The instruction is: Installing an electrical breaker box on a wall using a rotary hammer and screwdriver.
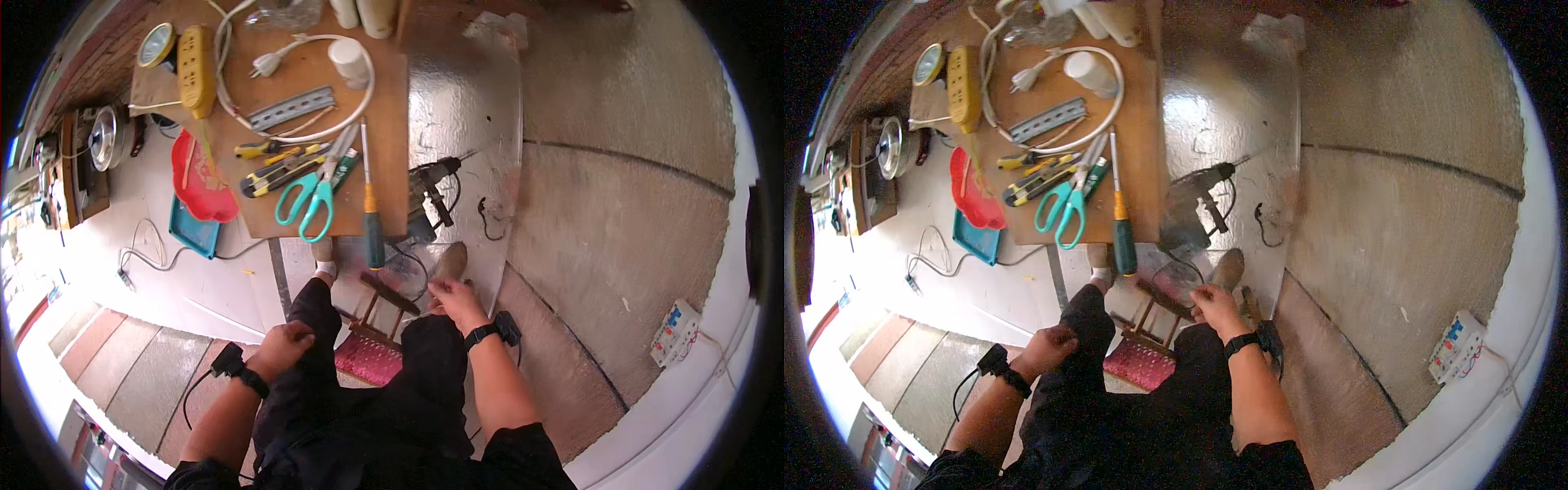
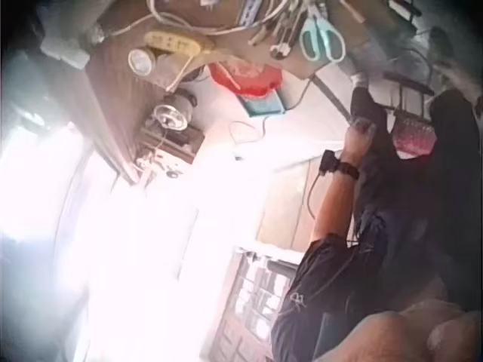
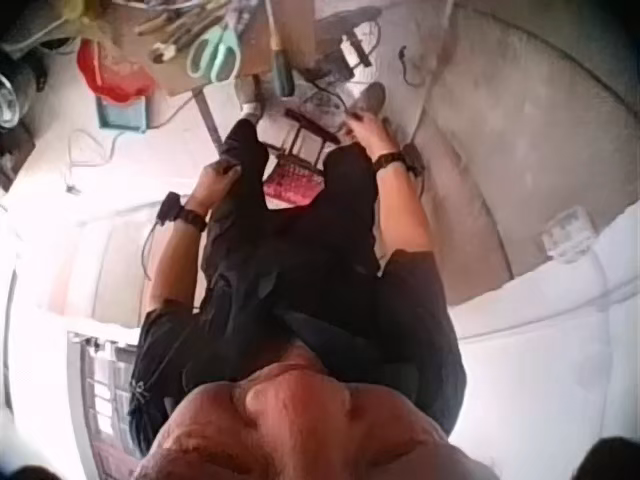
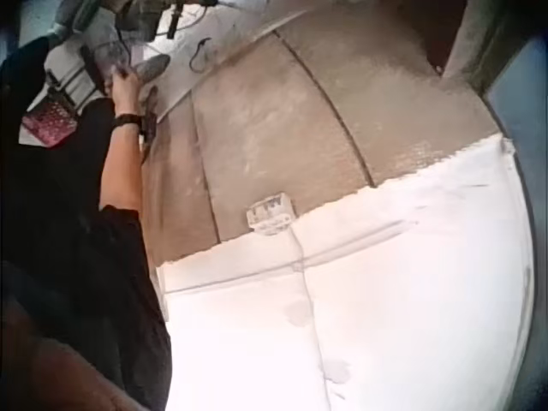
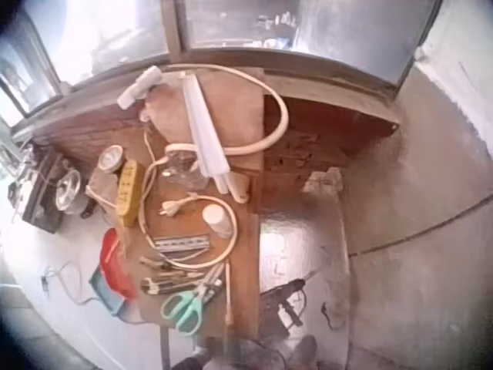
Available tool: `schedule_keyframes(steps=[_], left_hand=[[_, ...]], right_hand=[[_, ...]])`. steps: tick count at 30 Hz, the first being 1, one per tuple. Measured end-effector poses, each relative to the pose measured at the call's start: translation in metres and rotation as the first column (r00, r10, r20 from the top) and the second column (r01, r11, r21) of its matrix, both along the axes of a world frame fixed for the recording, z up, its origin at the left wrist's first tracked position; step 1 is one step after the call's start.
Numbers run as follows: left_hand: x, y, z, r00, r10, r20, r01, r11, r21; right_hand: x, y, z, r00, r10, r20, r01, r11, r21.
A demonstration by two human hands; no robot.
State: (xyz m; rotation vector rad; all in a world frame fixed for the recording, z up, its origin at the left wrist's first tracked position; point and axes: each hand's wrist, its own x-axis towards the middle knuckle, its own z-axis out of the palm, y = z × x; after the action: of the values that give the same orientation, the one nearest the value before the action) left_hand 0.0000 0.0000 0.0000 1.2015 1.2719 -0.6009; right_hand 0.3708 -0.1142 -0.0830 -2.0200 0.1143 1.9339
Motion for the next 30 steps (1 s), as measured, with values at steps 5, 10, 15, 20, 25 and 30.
schedule_keyframes(steps=[5, 10, 15, 20, 25, 30], left_hand=[[0.035, 0.005, -0.021, 0.998, -0.06, 0.017, 0.059, 0.995, 0.083], [0.049, 0.002, -0.045, 0.999, -0.039, -0.028, 0.04, 0.998, 0.041], [0.057, 0.011, -0.069, 0.99, -0.131, -0.042, 0.136, 0.98, 0.146], [0.095, 0.017, -0.102, 0.989, -0.089, -0.117, 0.096, 0.994, 0.058], [0.09, 0.005, -0.175, 0.976, 0.183, 0.114, -0.18, 0.983, -0.03], [0.131, -0.017, -0.244, 0.862, -0.486, 0.145, 0.334, 0.758, 0.56]], right_hand=[[0.029, -0.012, -0.029, 0.995, -0.095, 0.011, 0.095, 0.994, 0.048], [0.037, -0.03, -0.051, 0.989, -0.143, 0.042, 0.141, 0.989, 0.046], [0.041, -0.027, -0.077, 0.988, -0.109, 0.114, 0.099, 0.991, 0.091], [0.056, -0.053, -0.177, 0.822, 0.148, 0.55, -0.302, 0.932, 0.201], [0.039, -0.004, -0.238, 0.86, 0.153, 0.486, -0.262, 0.951, 0.165], [0.049, 0.012, -0.307, 0.63, 0.33, 0.703, -0.46, 0.888, -0.005]])
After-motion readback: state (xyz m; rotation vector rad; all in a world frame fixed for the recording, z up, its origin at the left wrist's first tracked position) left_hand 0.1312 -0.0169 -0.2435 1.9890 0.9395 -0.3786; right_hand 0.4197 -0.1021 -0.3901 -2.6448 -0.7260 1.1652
